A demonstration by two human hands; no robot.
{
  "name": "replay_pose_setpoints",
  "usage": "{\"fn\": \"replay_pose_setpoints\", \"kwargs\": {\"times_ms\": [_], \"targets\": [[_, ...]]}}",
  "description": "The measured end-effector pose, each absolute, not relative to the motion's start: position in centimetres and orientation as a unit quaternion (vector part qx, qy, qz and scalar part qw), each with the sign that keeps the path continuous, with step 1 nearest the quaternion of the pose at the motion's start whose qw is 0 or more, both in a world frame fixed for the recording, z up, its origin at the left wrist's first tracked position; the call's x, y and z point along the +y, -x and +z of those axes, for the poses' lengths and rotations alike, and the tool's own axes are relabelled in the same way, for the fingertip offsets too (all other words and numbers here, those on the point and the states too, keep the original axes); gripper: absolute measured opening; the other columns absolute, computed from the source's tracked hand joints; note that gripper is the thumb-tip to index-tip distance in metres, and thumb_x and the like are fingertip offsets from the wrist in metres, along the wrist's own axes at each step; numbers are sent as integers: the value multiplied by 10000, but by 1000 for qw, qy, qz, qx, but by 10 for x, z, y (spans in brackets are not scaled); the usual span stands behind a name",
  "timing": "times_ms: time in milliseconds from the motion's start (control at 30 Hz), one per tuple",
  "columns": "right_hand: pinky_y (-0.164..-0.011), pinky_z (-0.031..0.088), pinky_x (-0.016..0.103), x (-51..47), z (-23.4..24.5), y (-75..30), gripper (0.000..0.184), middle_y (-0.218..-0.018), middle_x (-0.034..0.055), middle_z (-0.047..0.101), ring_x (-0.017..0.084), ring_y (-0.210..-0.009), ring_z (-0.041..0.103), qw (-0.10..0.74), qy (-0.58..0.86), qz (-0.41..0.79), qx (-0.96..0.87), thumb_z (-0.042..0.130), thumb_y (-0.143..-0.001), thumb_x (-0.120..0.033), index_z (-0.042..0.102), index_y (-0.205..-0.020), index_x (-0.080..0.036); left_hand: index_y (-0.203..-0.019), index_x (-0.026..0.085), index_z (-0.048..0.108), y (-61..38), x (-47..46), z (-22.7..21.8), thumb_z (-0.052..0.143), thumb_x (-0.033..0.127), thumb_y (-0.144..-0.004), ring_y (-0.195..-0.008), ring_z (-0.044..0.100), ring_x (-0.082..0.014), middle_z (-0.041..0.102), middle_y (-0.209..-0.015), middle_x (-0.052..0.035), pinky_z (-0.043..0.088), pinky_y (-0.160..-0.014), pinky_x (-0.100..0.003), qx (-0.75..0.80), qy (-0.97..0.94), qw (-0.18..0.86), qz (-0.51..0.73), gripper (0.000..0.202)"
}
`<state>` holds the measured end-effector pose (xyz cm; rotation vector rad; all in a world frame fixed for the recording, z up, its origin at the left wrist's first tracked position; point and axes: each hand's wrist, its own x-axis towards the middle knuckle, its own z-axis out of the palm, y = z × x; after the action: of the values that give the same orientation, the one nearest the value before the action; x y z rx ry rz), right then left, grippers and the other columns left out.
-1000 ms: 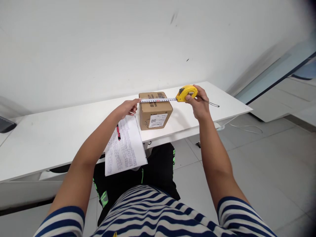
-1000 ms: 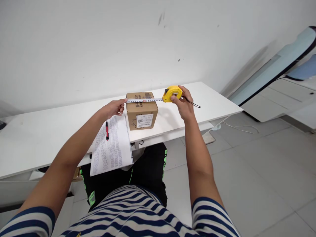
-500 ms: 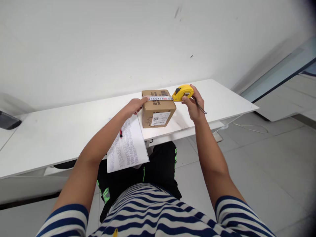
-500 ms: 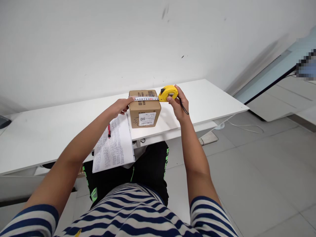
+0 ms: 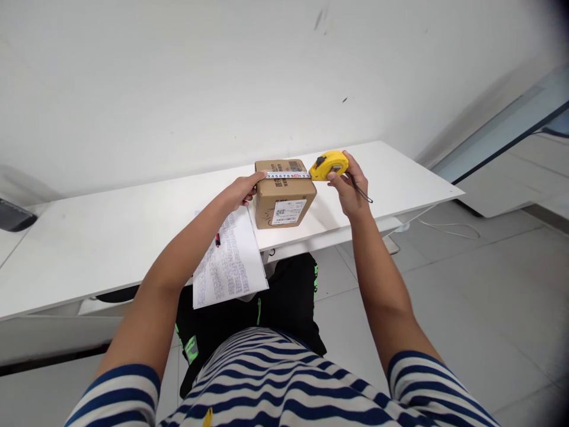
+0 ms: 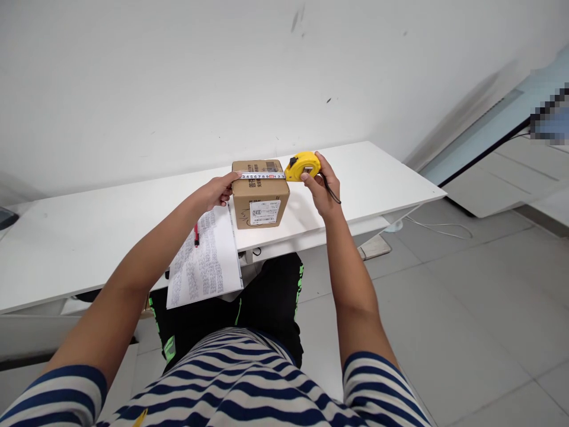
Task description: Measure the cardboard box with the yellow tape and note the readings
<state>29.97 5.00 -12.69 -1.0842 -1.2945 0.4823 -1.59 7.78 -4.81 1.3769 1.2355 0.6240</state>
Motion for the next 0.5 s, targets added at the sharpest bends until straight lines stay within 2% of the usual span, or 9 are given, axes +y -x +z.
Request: {"fn": "replay_pose_setpoints", "kwargs": {"times_ms": [267, 500], "targets": [[-950, 658, 538, 47, -125, -296, 948, -1489, 105, 619, 325, -1237, 686, 627, 483, 194, -579, 707, -748, -841, 526, -1538, -350, -691, 233, 523, 17, 80, -52, 691, 618, -895, -515, 248, -109, 304, -621, 25, 228, -548, -330, 511, -582, 567, 279, 467], [-970, 655, 576, 47, -128, -296, 944, -1535, 114, 585, 347, -1273, 672, 638, 484, 202, -563, 743, -738, -811, 535, -1532, -342, -729, 227, 590, 16, 76, -49, 677, 610, -908, -533, 264, -120, 332, -636, 19, 261, -571, -338, 508, -584, 568, 280, 432]]}}
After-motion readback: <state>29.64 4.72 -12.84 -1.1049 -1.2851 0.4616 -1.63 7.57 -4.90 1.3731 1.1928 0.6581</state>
